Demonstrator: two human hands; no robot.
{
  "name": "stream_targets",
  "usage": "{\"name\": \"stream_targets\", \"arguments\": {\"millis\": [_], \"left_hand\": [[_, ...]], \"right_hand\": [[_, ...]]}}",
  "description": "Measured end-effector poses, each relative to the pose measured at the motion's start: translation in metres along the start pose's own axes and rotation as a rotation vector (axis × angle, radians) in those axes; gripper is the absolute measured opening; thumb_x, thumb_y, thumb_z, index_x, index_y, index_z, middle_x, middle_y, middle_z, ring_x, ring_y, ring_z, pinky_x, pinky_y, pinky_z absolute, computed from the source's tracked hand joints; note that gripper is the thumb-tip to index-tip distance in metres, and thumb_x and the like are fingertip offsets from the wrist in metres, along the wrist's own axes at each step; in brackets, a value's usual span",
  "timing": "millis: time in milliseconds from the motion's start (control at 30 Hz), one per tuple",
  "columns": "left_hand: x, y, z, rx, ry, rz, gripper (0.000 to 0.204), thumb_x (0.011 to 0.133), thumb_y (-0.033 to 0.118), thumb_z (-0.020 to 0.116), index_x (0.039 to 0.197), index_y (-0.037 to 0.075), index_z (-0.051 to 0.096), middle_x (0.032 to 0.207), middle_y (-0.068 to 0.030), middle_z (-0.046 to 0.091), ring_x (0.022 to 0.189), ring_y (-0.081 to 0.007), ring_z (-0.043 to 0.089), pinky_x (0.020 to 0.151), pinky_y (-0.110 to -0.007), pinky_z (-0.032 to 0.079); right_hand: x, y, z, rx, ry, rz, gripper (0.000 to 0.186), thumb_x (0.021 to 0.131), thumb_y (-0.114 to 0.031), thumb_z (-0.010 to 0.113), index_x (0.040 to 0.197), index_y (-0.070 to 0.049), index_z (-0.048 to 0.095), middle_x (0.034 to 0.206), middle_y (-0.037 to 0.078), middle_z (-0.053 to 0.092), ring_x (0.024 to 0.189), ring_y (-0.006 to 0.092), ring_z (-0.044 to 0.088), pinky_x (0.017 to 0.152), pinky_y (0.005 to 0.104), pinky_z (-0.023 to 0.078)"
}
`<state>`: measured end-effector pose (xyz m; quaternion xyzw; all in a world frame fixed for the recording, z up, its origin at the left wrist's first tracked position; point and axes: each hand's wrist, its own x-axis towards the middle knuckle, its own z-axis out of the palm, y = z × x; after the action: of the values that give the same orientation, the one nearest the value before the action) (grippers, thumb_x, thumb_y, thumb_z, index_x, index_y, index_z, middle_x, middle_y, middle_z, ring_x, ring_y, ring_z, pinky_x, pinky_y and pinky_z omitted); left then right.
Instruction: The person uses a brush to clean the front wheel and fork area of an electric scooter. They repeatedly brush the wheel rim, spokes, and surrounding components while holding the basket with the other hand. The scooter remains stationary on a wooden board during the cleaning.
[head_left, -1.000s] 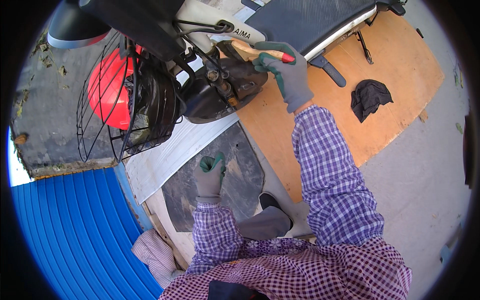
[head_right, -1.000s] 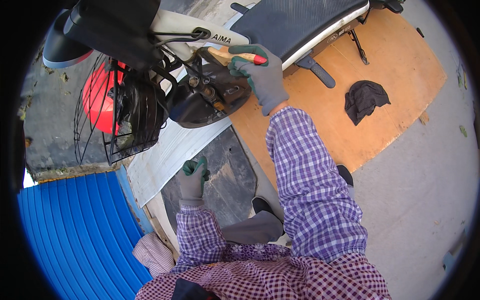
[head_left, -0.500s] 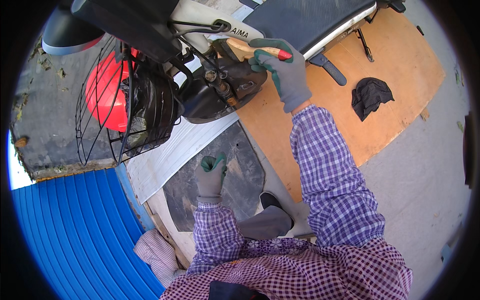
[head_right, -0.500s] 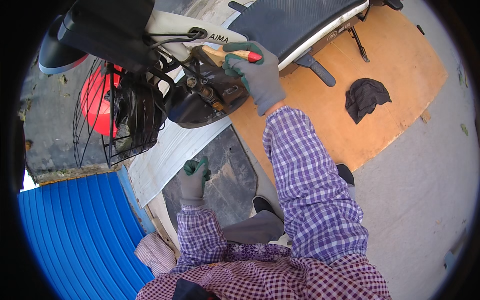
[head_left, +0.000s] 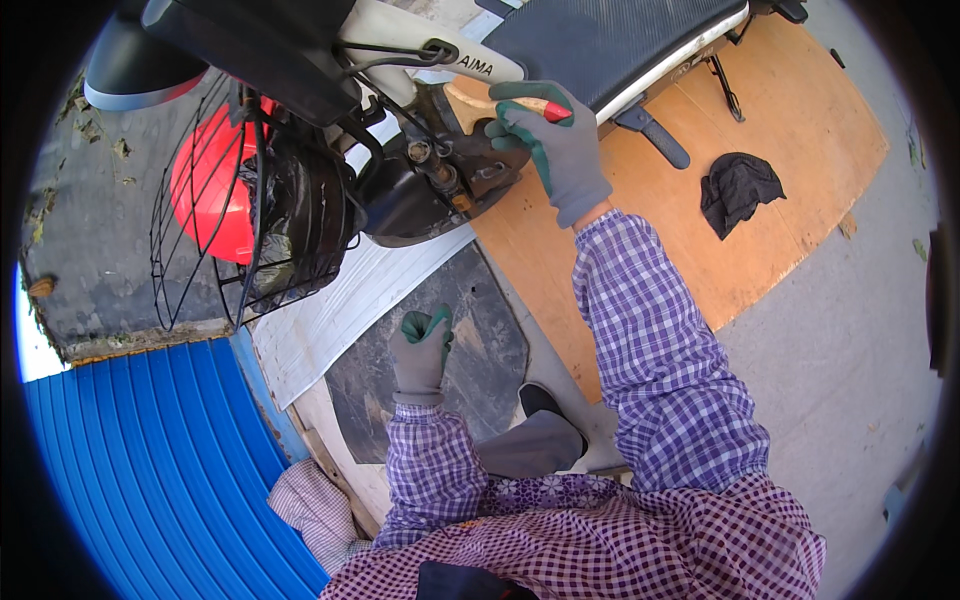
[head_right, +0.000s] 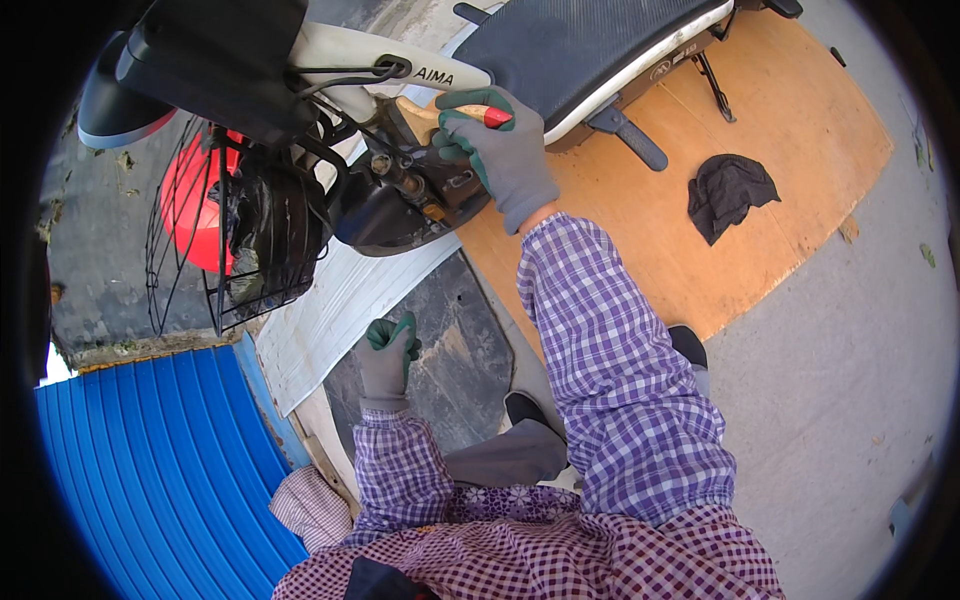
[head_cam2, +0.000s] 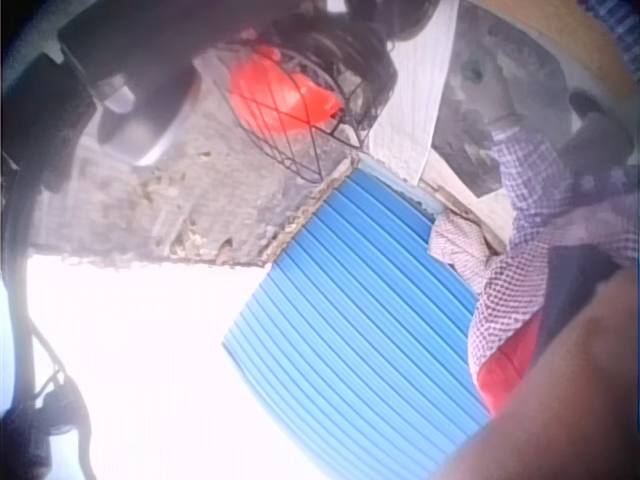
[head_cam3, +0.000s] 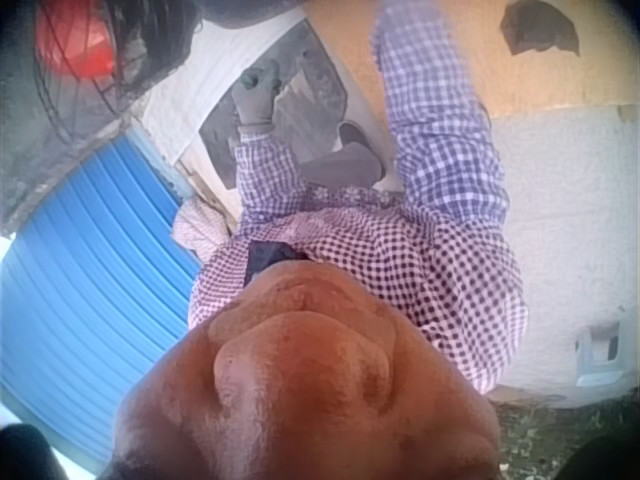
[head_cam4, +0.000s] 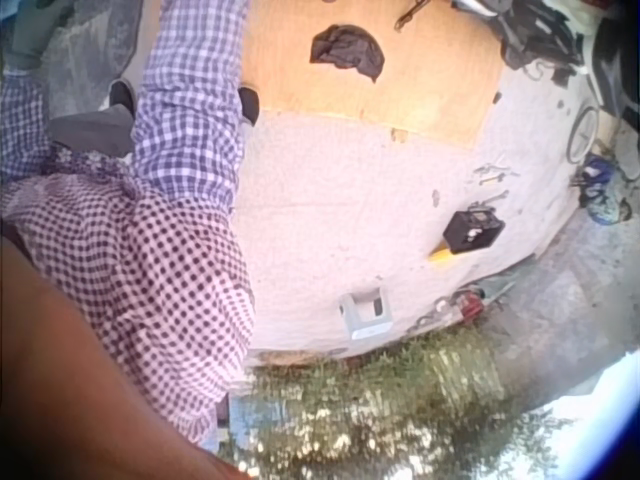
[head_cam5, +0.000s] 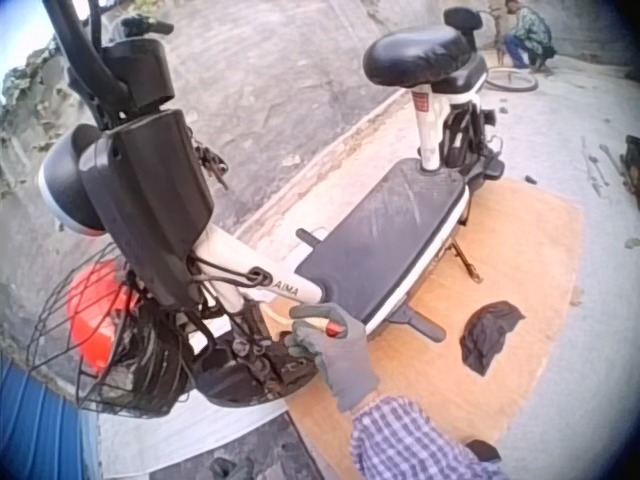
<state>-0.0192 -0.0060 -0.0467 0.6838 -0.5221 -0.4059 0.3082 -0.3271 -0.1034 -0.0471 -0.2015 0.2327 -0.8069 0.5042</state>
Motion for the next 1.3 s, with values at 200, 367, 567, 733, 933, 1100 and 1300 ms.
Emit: {"name": "stream_targets", "arguments": {"millis": [200,367,567,733,933,1100,1300], "left_hand": [[0.001,0.0,-0.002,0.013,0.014,-0.005,0.017,0.093,0.008,0.075,0.084,0.001,0.061,0.076,-0.0029,0.064,0.066,-0.0101,0.062,0.058,-0.027,0.049],[0.001,-0.001,-0.003,0.0,0.011,-0.006,0.018,0.092,0.008,0.076,0.083,0.001,0.062,0.075,-0.0034,0.064,0.066,-0.0103,0.062,0.058,-0.027,0.049],[0.001,0.002,-0.003,0.05,0.01,0.028,0.02,0.092,0.008,0.076,0.081,0.001,0.061,0.074,-0.003,0.064,0.066,-0.0106,0.062,0.058,-0.027,0.048],[0.001,0.003,0.0,0.022,-0.001,0.026,0.021,0.092,0.009,0.076,0.08,0.001,0.061,0.073,-0.0028,0.063,0.066,-0.0103,0.062,0.058,-0.027,0.048],[0.001,0.004,-0.003,0.058,0.014,0.034,0.021,0.093,0.009,0.076,0.08,0.001,0.062,0.071,-0.0028,0.063,0.065,-0.0096,0.061,0.057,-0.026,0.046],[0.0,0.003,-0.006,0.05,0.006,0.041,0.021,0.093,0.009,0.076,0.08,0.001,0.062,0.071,-0.0031,0.064,0.064,-0.0089,0.059,0.056,-0.026,0.045],[-0.002,0.003,-0.004,0.036,0.005,0.025,0.021,0.093,0.008,0.075,0.08,0.001,0.061,0.071,-0.0034,0.064,0.062,-0.0086,0.058,0.056,-0.026,0.044]], "right_hand": [[0.003,-0.001,-0.013,-0.195,0.051,0.05,0.023,0.089,0.0,0.071,0.112,0.003,0.072,0.095,0.011,0.073,0.081,0.0161,0.074,0.07,0.0276,0.063],[0.002,0.013,-0.011,-0.074,0.003,0.027,0.027,0.091,-0.003,0.071,0.118,0.003,0.07,0.105,0.012,0.073,0.084,0.019,0.074,0.075,0.0304,0.063],[0.005,0.011,-0.023,-0.14,-0.022,0.11,0.029,0.093,-0.003,0.069,0.121,0.004,0.067,0.113,0.014,0.073,0.092,0.0211,0.074,0.083,0.033,0.062],[0.001,0.027,-0.019,-0.079,0.004,0.042,0.029,0.088,0.004,0.07,0.117,0.003,0.071,0.102,0.011,0.074,0.087,0.0169,0.073,0.078,0.0276,0.062],[-0.001,0.034,-0.02,-0.204,-0.016,0.099,0.032,0.086,0.006,0.07,0.118,0.002,0.072,0.103,0.012,0.074,0.086,0.0158,0.072,0.077,0.0268,0.06],[0.007,0.008,-0.017,-0.079,-0.038,-0.043,0.031,0.086,0.003,0.072,0.116,0.003,0.072,0.101,0.012,0.074,0.084,0.0155,0.072,0.075,0.027,0.061],[0.002,0.008,0.004,-0.307,-0.044,-0.143,0.029,0.085,-0.001,0.075,0.113,-0.007,0.077,0.096,0.004,0.075,0.079,0.0087,0.068,0.068,0.0232,0.055]]}}
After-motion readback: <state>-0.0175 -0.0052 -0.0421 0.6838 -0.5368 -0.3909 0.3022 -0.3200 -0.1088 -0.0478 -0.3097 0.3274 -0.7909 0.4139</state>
